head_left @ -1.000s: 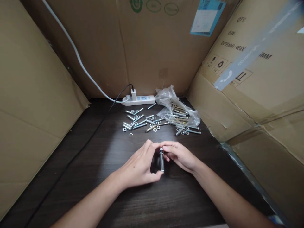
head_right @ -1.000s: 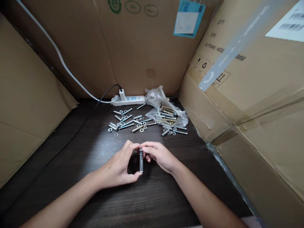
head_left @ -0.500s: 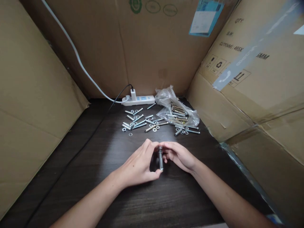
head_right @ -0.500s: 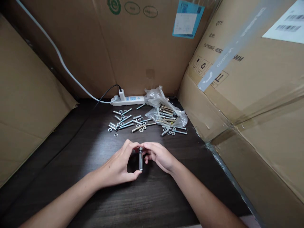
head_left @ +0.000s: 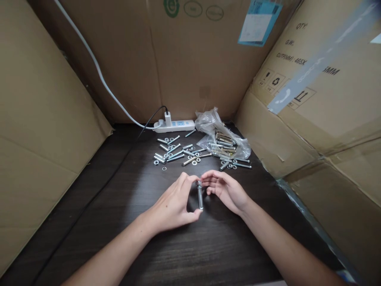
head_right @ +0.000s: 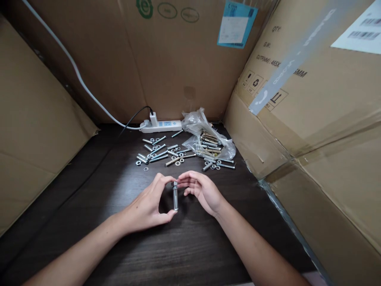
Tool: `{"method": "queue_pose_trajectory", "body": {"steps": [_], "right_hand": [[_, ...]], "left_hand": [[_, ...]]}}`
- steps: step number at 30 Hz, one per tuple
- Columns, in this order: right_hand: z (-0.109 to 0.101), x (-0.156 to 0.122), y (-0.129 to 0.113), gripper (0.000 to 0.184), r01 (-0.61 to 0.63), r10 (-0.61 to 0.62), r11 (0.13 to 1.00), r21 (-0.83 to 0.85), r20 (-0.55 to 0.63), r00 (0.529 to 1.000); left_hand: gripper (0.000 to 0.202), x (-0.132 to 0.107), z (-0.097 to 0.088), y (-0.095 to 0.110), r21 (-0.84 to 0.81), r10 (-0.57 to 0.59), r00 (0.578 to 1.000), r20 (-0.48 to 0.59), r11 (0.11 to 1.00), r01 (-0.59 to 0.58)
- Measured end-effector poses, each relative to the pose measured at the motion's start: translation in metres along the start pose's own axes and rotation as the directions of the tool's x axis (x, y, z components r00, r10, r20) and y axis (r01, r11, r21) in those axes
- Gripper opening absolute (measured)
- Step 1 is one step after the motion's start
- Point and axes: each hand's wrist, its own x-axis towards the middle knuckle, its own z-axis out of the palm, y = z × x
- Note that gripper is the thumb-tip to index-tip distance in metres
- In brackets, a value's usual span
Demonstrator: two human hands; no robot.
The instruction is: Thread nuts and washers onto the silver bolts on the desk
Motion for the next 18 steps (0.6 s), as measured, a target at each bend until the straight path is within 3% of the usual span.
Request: {"method": "queue_pose_trajectory", "body": {"steps": [5, 13, 18], "right_hand": [[0.004, -0.004, -0.004, 0.04, -0.072, 0.063, 0.995, 0.066, 0.124, 0.99], [-0.006, -0.004, -0.008, 0.027, 0.022, -0.025, 0.997, -0.077, -0.037, 0.999], [0.006, -0.008, -0.005, 0.044, -0.094, 0.083, 0.994, 0.055, 0.173, 0.981]], "left_hand": [[0.059, 0.001, 0.001, -0.001, -0.014, 0.007, 1.0, -0.003, 1.0, -0.007], [0.059, 0.002, -0.001, -0.004, 0.004, -0.031, 0.999, -0.021, 1.0, 0.031], [0.06, 0.002, 0.001, -0.003, -0.031, 0.0, 1.0, 0.004, 1.0, 0.0]]}}
